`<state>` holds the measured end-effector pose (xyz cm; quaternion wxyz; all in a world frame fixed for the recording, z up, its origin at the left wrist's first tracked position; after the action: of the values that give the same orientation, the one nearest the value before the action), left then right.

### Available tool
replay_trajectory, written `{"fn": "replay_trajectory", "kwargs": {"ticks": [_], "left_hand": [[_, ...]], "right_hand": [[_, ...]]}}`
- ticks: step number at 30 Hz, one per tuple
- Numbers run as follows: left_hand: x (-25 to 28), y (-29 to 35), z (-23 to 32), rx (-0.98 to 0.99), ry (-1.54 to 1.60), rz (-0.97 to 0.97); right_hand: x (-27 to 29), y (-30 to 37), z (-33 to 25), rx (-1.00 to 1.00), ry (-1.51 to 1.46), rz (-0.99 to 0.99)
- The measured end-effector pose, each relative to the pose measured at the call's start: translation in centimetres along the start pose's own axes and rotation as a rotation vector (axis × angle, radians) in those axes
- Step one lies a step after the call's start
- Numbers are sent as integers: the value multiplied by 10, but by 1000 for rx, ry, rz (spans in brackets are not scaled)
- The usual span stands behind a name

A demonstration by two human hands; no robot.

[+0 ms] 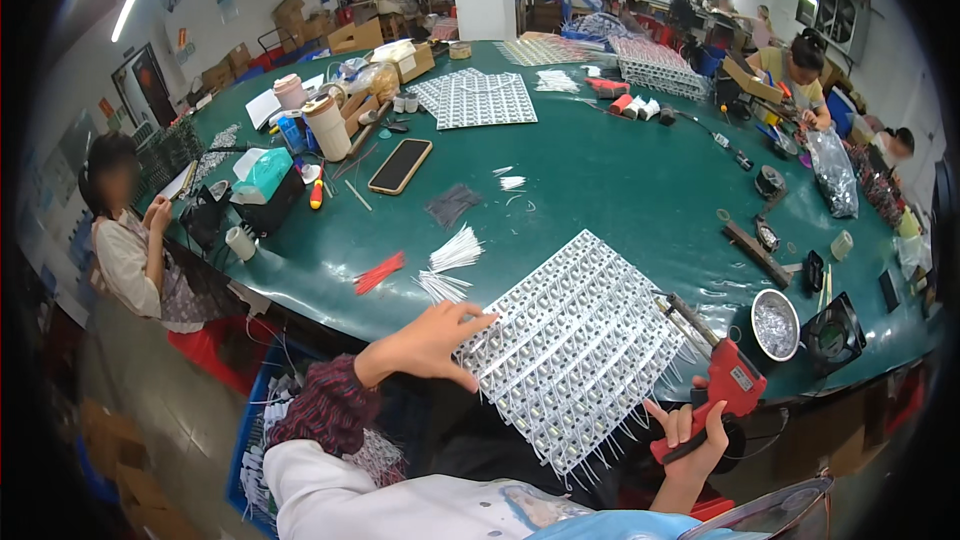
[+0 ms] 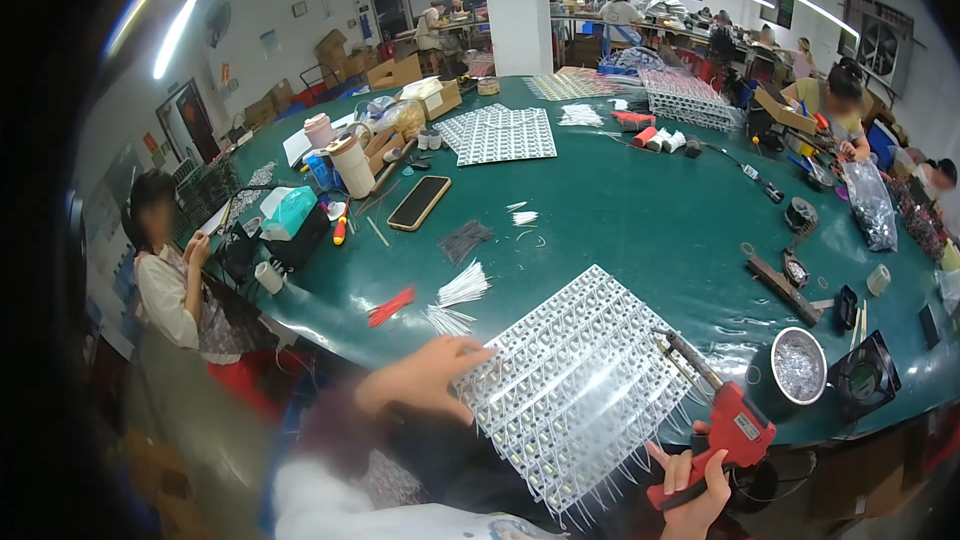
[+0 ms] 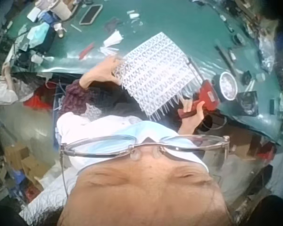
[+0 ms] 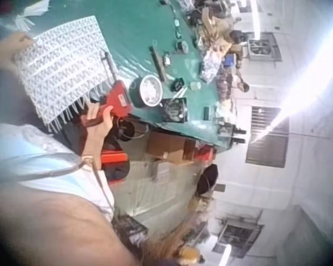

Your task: The recorder is assembling an LED panel, inserting small components into a grid and using a hand-held heating tool/soldering iron.

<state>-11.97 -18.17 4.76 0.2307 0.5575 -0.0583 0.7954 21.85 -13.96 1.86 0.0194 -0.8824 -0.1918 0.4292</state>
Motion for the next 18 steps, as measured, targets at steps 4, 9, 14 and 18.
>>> {"fn": "replay_trajectory", "kwargs": {"ticks": [4,9,14,18], "left_hand": [[-8,6,24,78,-195,51],[-15,5,28,100,-249,207],[-16,3,44,114,-270,254],[-19,1,48,214,-379,311]], "right_hand": [[5,2,0,14,40,-9],[0,9,2,8,56,14],[6,18,-19,87,243,21],[7,25,-47,254,411,64]]}}
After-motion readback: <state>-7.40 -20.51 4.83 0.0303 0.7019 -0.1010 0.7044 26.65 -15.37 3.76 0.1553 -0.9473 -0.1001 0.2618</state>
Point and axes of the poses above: each hand's wrist, its own y-axis away from the middle knuckle, its own x-axis out of the back of the hand, z = x × y, the point moved 9 cm from there along -y, towards the middle knuckle, and after that the axes turned 14 degrees about -z, right-handed, at the moved point
